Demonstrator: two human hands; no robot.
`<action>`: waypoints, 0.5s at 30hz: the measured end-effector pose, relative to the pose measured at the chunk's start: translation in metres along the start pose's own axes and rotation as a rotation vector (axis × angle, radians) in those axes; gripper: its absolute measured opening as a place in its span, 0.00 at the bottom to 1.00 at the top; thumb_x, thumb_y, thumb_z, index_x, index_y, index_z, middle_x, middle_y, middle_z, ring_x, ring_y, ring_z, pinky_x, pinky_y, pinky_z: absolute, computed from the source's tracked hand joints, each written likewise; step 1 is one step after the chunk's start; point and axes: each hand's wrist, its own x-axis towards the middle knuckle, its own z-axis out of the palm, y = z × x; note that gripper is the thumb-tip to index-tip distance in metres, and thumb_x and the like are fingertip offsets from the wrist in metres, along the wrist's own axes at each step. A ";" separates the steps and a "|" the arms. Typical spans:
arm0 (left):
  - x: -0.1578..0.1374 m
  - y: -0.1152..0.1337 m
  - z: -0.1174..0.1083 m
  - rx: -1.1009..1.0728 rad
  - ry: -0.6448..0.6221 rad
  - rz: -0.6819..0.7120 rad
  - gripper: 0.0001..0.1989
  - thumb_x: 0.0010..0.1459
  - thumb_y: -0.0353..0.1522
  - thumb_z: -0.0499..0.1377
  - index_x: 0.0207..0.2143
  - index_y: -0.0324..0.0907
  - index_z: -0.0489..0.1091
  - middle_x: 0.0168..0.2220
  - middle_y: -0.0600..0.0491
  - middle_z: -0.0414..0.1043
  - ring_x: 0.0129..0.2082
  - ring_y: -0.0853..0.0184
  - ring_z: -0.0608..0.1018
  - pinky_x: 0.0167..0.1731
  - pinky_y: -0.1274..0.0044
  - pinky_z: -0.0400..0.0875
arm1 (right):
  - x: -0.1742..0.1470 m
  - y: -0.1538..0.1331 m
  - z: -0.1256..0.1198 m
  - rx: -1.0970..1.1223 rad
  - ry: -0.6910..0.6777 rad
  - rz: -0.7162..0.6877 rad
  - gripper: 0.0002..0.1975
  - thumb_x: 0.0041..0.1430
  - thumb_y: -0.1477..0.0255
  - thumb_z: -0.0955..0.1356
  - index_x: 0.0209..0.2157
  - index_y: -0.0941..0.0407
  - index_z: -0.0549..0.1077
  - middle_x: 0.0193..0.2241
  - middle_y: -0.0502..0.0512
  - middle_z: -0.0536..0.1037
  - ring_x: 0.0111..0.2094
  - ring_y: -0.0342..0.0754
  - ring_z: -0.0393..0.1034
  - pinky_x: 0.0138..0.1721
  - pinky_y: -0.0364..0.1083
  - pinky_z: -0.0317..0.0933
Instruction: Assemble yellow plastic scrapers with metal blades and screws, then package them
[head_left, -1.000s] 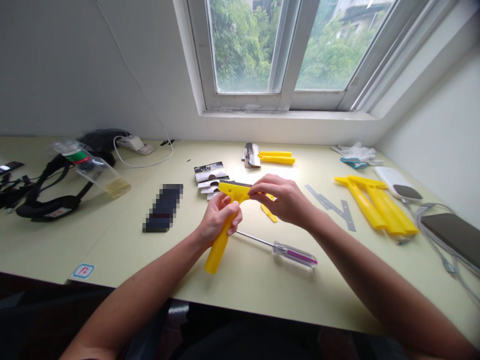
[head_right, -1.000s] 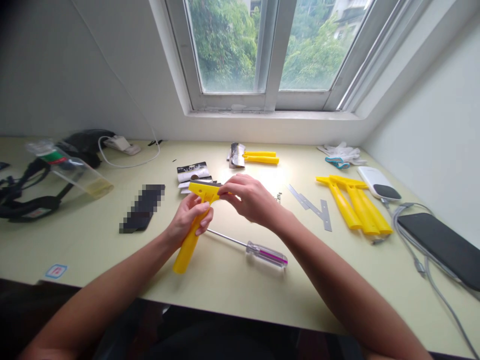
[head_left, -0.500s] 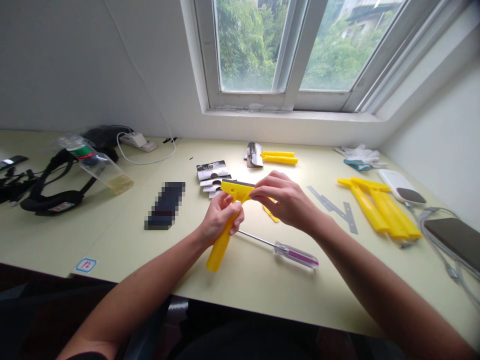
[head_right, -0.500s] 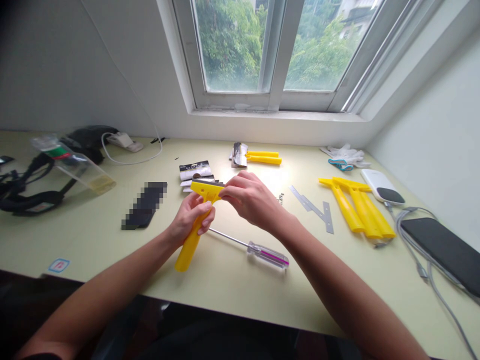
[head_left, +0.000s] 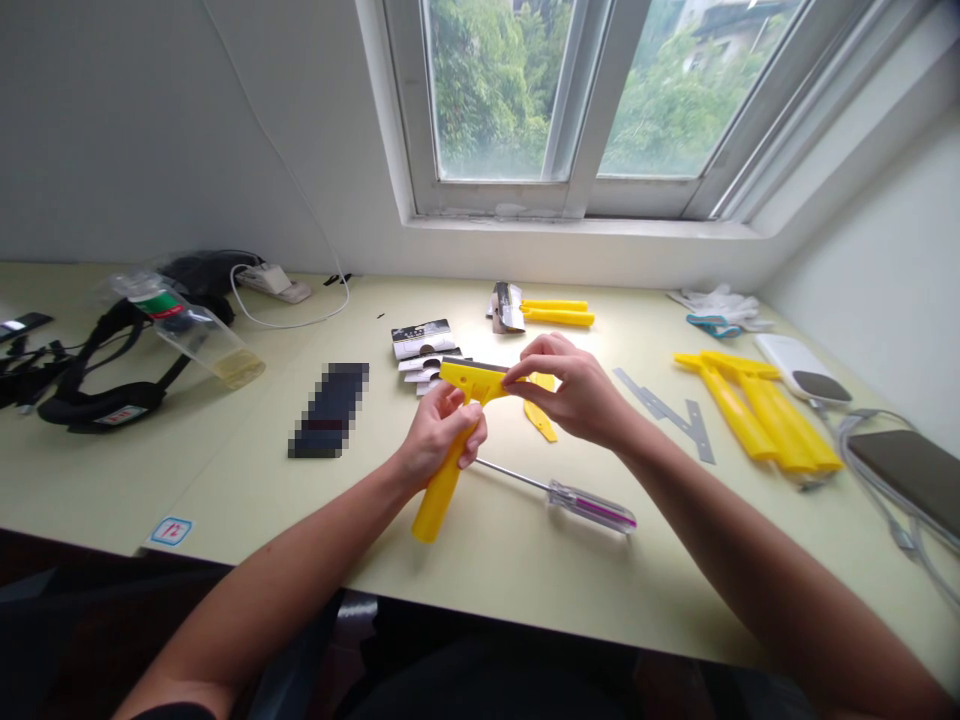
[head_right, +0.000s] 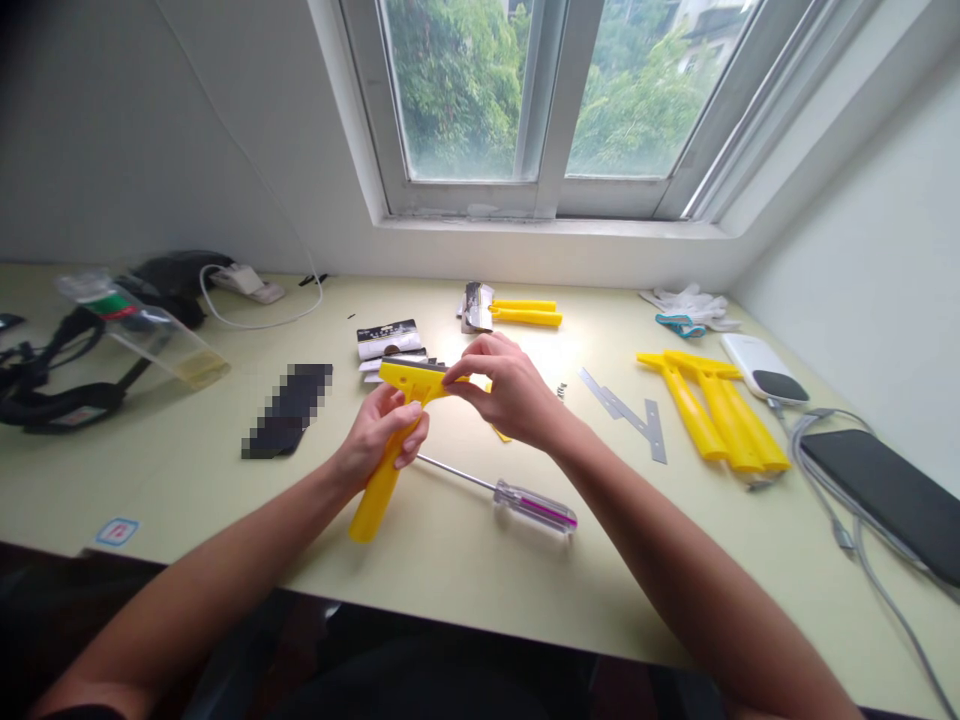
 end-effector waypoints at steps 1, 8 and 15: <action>0.000 0.000 0.000 0.002 -0.004 0.002 0.12 0.59 0.32 0.58 0.45 0.41 0.63 0.27 0.57 0.65 0.16 0.78 0.62 0.11 0.86 0.59 | 0.000 0.000 0.000 0.002 0.002 -0.005 0.03 0.58 0.71 0.71 0.31 0.54 0.78 0.30 0.52 0.72 0.34 0.44 0.65 0.38 0.46 0.61; -0.001 0.001 0.001 0.014 0.014 -0.001 0.13 0.57 0.33 0.59 0.45 0.41 0.65 0.30 0.56 0.67 0.16 0.78 0.64 0.11 0.86 0.59 | 0.001 -0.007 -0.007 -0.148 -0.038 -0.077 0.05 0.59 0.70 0.70 0.31 0.55 0.78 0.30 0.54 0.73 0.35 0.46 0.64 0.40 0.47 0.59; -0.001 -0.001 0.001 0.006 0.001 0.008 0.12 0.57 0.32 0.60 0.44 0.42 0.65 0.28 0.57 0.66 0.16 0.78 0.65 0.11 0.85 0.60 | 0.001 -0.018 -0.012 -0.284 -0.122 -0.086 0.05 0.60 0.70 0.69 0.32 0.54 0.77 0.32 0.54 0.73 0.36 0.47 0.64 0.42 0.49 0.57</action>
